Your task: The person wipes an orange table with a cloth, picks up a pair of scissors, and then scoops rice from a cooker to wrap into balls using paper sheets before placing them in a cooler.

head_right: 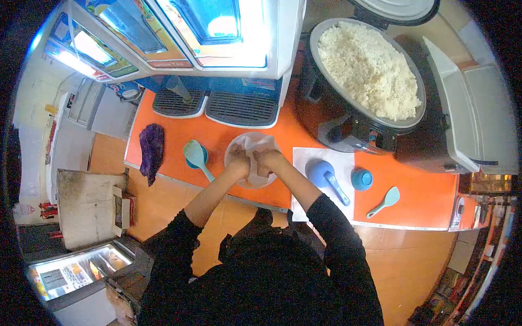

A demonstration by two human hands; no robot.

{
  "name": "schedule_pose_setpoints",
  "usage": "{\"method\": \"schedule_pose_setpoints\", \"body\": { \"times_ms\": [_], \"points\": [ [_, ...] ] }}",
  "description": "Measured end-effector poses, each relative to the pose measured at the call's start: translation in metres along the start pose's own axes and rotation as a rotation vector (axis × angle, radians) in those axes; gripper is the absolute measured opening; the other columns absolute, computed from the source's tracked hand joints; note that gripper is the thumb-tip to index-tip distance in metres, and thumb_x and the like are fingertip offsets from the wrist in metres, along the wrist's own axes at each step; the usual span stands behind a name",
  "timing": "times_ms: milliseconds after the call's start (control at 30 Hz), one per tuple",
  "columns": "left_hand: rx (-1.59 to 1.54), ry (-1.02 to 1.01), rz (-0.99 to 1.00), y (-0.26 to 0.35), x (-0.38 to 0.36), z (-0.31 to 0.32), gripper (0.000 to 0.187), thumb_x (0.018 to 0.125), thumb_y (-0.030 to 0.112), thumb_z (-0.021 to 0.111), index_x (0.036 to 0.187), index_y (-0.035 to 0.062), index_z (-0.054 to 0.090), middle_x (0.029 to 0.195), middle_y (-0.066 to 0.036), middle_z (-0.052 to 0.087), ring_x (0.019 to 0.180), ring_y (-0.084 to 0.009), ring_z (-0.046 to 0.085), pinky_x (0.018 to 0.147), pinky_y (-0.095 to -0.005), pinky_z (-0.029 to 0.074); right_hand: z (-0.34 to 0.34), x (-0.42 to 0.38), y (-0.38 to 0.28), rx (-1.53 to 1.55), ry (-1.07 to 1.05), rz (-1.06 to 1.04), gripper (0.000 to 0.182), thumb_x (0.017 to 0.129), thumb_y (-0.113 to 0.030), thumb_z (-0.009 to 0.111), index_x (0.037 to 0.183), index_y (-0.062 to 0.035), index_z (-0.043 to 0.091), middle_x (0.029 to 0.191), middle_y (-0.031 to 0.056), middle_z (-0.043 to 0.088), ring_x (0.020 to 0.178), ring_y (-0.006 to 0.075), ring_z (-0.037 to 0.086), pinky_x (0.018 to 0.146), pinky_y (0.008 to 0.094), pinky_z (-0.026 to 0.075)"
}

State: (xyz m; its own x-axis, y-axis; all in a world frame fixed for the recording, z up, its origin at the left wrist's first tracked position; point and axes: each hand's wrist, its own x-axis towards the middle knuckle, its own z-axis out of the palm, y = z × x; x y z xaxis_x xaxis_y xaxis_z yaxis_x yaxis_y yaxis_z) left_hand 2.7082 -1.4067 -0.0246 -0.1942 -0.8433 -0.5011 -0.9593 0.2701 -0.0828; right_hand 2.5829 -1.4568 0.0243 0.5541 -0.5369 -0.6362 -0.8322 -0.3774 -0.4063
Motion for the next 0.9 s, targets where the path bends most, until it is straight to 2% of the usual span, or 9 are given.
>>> {"method": "schedule_pose_setpoints", "body": {
  "times_ms": [67,200,267,333,400,467,567,667,900],
  "points": [
    [-0.034,0.065,-0.004,-0.002,0.007,0.017,0.048,0.084,0.022,0.056,0.128,0.0022,0.056,0.135,-0.015,0.052,0.133,-0.0307,0.039,0.114,-0.0427,0.022,-0.017,-0.006,-0.011,-0.25,-0.279,-0.067,0.063,0.065,-0.031,0.076,0.121,-0.0087,0.061,0.11,0.016,0.068,0.103,0.0307,0.065,0.087,0.0404,0.053],
    [-0.05,0.265,-0.026,0.004,0.015,0.038,0.046,0.083,0.027,0.059,0.124,0.006,0.059,0.133,-0.012,0.054,0.13,-0.0249,0.041,0.112,-0.0391,0.021,0.01,0.003,-0.003,-0.039,0.041,-0.034,0.057,0.057,-0.029,0.08,0.109,-0.0071,0.067,0.1,0.0169,0.07,0.097,0.029,0.067,0.083,0.0403,0.055],
    [-0.012,0.327,-0.04,0.005,0.012,0.038,0.049,0.079,0.026,0.065,0.124,0.0066,0.059,0.132,-0.011,0.055,0.13,-0.025,0.041,0.111,-0.039,0.02,0.015,0.009,0.0,-0.008,-0.058,0.029,0.063,0.055,-0.031,0.082,0.111,-0.0055,0.066,0.103,0.0164,0.07,0.095,0.0284,0.068,0.08,0.0396,0.056],
    [-0.153,0.038,0.023,0.001,0.011,0.035,0.095,0.062,0.045,0.08,0.14,0.0067,0.042,0.141,-0.021,0.044,0.136,-0.0371,0.034,0.118,-0.0493,0.013,0.018,0.015,-0.001,0.007,-0.083,0.009,0.063,0.054,-0.022,0.083,0.11,-0.0034,0.063,0.096,0.0177,0.07,0.091,0.0281,0.069,0.075,0.0405,0.057],
    [-0.156,0.004,0.02,0.001,0.002,0.026,0.101,0.061,0.047,0.081,0.143,0.0069,0.037,0.143,-0.021,0.042,0.137,-0.0377,0.032,0.118,-0.0483,0.012,0.028,0.023,0.003,0.022,-0.106,-0.01,0.063,0.053,-0.013,0.085,0.11,-0.0012,0.06,0.088,0.019,0.07,0.088,0.0277,0.07,0.07,0.0413,0.058],
    [-0.159,-0.028,0.017,0.0,-0.001,0.022,0.107,0.061,0.049,0.082,0.146,0.0071,0.032,0.145,-0.021,0.04,0.138,-0.0384,0.031,0.119,-0.0473,0.01,0.039,0.028,0.006,-0.177,0.161,-0.055,0.076,0.051,-0.011,0.087,0.12,-0.0042,0.055,0.108,0.0226,0.066,0.107,0.0293,0.064,0.084,0.0411,0.056],
    [-0.013,-0.138,0.034,-0.007,0.006,0.033,0.114,0.058,0.049,0.084,0.148,0.0082,0.028,0.149,-0.02,0.036,0.14,-0.0379,0.027,0.12,-0.047,0.009,0.043,0.028,0.006,-0.189,0.117,-0.039,0.094,0.048,-0.01,0.088,0.132,-0.008,0.047,0.131,0.0226,0.053,0.121,0.0332,0.054,0.094,0.0405,0.052],
    [0.285,-0.014,0.054,-0.016,0.012,0.043,0.094,0.068,0.04,0.076,0.145,0.0081,0.032,0.138,-0.01,0.051,0.135,-0.0274,0.037,0.117,-0.0408,0.014,0.054,0.035,0.008,-0.266,0.199,-0.036,0.106,0.047,-0.011,0.088,0.141,-0.0102,0.038,0.142,0.0224,0.04,0.123,0.0358,0.051,0.096,0.04,0.051],
    [0.08,-0.13,0.011,-0.012,0.011,0.013,0.096,0.065,0.031,0.078,0.147,0.0091,0.034,0.141,-0.015,0.048,0.138,-0.0322,0.035,0.119,-0.0455,0.008,0.048,0.04,0.013,-0.286,0.082,-0.039,0.107,0.059,-0.022,0.084,0.148,-0.0128,0.026,0.142,0.0267,0.038,0.122,0.0345,0.053,0.095,0.0399,0.051]
  ]
}}
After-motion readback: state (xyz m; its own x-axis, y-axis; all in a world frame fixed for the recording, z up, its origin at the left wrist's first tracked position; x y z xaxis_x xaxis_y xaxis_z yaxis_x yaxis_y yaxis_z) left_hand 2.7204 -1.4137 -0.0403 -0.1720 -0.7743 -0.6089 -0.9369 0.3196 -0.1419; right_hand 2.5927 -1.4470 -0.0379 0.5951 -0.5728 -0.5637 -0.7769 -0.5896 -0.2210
